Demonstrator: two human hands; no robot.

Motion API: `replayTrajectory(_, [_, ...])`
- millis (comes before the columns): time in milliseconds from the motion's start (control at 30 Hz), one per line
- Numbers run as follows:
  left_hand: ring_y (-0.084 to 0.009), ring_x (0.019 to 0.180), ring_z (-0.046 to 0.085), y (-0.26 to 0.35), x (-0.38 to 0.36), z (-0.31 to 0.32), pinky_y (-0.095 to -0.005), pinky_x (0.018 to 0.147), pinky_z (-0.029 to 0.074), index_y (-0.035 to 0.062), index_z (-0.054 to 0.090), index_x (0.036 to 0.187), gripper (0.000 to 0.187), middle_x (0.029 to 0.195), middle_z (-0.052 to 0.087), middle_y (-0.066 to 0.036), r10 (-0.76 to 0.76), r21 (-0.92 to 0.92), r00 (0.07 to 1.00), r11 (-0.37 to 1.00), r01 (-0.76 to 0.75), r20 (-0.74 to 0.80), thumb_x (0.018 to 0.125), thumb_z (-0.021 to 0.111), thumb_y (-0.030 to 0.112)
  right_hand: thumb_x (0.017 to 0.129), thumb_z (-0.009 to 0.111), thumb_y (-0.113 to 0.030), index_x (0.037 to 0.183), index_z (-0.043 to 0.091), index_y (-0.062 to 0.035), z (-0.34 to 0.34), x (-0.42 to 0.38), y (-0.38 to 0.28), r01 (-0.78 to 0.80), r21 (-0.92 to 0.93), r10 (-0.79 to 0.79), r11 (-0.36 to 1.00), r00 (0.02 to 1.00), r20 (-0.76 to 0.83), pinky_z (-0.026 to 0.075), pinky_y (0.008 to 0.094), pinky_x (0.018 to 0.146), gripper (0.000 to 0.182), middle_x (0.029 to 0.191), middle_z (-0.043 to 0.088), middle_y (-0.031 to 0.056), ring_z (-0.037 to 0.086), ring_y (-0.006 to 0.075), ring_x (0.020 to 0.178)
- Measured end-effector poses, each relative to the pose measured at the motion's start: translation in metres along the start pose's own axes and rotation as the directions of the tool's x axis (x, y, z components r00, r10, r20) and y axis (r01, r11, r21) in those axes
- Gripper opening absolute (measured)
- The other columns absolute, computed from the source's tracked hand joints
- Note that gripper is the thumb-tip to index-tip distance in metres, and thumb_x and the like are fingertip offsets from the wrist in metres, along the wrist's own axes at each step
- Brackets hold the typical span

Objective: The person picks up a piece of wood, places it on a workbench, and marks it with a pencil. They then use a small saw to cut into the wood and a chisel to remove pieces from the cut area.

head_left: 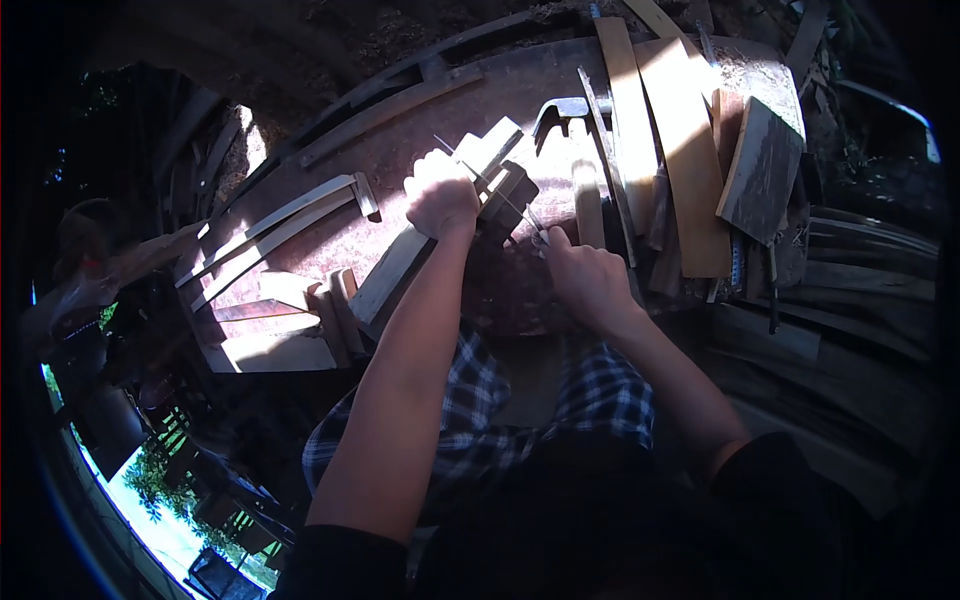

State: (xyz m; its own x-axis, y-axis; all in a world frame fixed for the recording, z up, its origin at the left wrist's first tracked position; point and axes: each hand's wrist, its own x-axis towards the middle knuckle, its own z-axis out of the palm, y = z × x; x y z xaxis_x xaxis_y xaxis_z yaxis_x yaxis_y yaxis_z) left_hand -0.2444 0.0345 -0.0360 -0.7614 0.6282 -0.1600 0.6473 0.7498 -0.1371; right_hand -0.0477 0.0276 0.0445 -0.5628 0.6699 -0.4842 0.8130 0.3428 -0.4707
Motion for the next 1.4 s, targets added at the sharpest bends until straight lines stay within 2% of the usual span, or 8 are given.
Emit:
replayTrajectory(67, [-0.0248, 0.098, 0.06, 0.0, -0.002, 0.0, -0.0424, 0.074, 0.052, 0.0136, 0.059, 0.102, 0.024, 0.103, 0.06, -0.005, 0.043, -0.051, 0.997, 0.998, -0.047, -0.068, 0.087, 0.048, 0.029, 0.092, 0.052, -0.023, 0.1, 0.051, -0.005, 0.0, -0.005, -0.003, -0.014, -0.033, 0.012, 0.999, 0.999, -0.037, 0.053, 0.0484, 0.056, 0.02, 0.066, 0.066, 0.0185, 0.068, 0.0374, 0.063])
replayTrajectory(267, [-0.0238, 0.099, 0.062, 0.001, 0.005, -0.007, -0.0416, 0.076, 0.051, 0.0119, 0.062, 0.102, 0.028, 0.106, 0.061, -0.004, -0.104, 0.025, 0.954, 0.995, 0.101, 0.282, 0.084, 0.051, 0.03, 0.093, 0.052, -0.026, 0.097, 0.052, -0.0054, 0.012, 0.058, -0.017, 0.105, 0.024, -0.1, 0.994, 0.985, -0.143, 0.053, 0.0492, 0.059, 0.021, 0.067, 0.067, 0.0176, 0.069, 0.0368, 0.066])
replayTrajectory(433, [-0.0246, 0.1, 0.064, 0.003, -0.006, -0.006, -0.042, 0.078, 0.05, 0.0116, 0.07, 0.095, 0.032, 0.102, 0.068, -0.01, 0.032, -0.121, 0.986, 0.991, -0.052, -0.161, 0.084, 0.047, 0.029, 0.094, 0.05, -0.025, 0.097, 0.052, -0.0046, -0.004, 0.006, -0.009, 0.049, -0.026, -0.05, 0.998, 0.998, -0.037, 0.054, 0.0488, 0.06, 0.021, 0.069, 0.067, 0.0175, 0.069, 0.0354, 0.067])
replayTrajectory(600, [-0.0252, 0.1, 0.063, 0.003, -0.003, -0.005, -0.0415, 0.074, 0.051, 0.0131, 0.071, 0.093, 0.028, 0.098, 0.069, -0.009, 0.06, -0.106, 0.984, 0.991, -0.078, -0.166, 0.084, 0.049, 0.028, 0.09, 0.048, -0.014, 0.093, 0.054, -0.0036, -0.009, 0.039, -0.029, 0.016, 0.01, -0.016, 1.0, 1.0, -0.001, 0.055, 0.0449, 0.067, 0.012, 0.076, 0.069, 0.0204, 0.071, 0.0347, 0.075])
replayTrajectory(667, [-0.0254, 0.1, 0.063, 0.002, 0.001, -0.006, -0.0419, 0.073, 0.051, 0.0144, 0.067, 0.097, 0.027, 0.1, 0.067, -0.007, 0.023, -0.004, 0.995, 1.0, -0.023, 0.099, 0.085, 0.047, 0.027, 0.09, 0.048, -0.013, 0.092, 0.053, -0.0035, -0.001, 0.064, -0.033, 0.047, 0.022, -0.046, 0.999, 0.997, -0.057, 0.055, 0.045, 0.067, 0.012, 0.076, 0.069, 0.0205, 0.071, 0.0349, 0.075])
replayTrajectory(867, [-0.0258, 0.093, 0.061, 0.0, -0.005, -0.001, -0.0426, 0.067, 0.053, 0.0153, 0.059, 0.098, 0.02, 0.1, 0.06, -0.005, 0.082, -0.084, 0.984, 0.992, -0.096, -0.157, 0.089, 0.047, 0.028, 0.094, 0.047, -0.02, 0.094, 0.051, -0.0042, -0.008, -0.001, -0.017, -0.008, -0.005, 0.008, 1.0, 1.0, 0.01, 0.054, 0.0478, 0.062, 0.016, 0.073, 0.068, 0.0203, 0.069, 0.037, 0.071])
replayTrajectory(1133, [-0.0256, 0.092, 0.061, 0.0, -0.002, 0.001, -0.0428, 0.067, 0.052, 0.0149, 0.06, 0.093, 0.018, 0.096, 0.06, -0.005, 0.08, -0.109, 0.979, 0.989, -0.102, -0.188, 0.085, 0.05, 0.028, 0.097, 0.046, -0.024, 0.098, 0.051, -0.0035, 0.006, 0.063, -0.032, 0.039, 0.004, -0.038, 0.999, 0.998, -0.056, 0.055, 0.0497, 0.067, 0.021, 0.075, 0.068, 0.0216, 0.069, 0.0386, 0.074])
replayTrajectory(1400, [-0.0255, 0.093, 0.06, -0.004, -0.005, 0.003, -0.0429, 0.068, 0.052, 0.0154, 0.059, 0.098, 0.02, 0.098, 0.059, -0.004, 0.065, -0.08, 0.988, 0.994, -0.077, -0.142, 0.084, 0.05, 0.026, 0.096, 0.046, -0.026, 0.099, 0.05, -0.0044, -0.009, -0.019, -0.012, -0.119, -0.064, 0.127, 0.991, 0.984, 0.122, 0.055, 0.0472, 0.062, 0.022, 0.074, 0.068, 0.0195, 0.069, 0.038, 0.072])
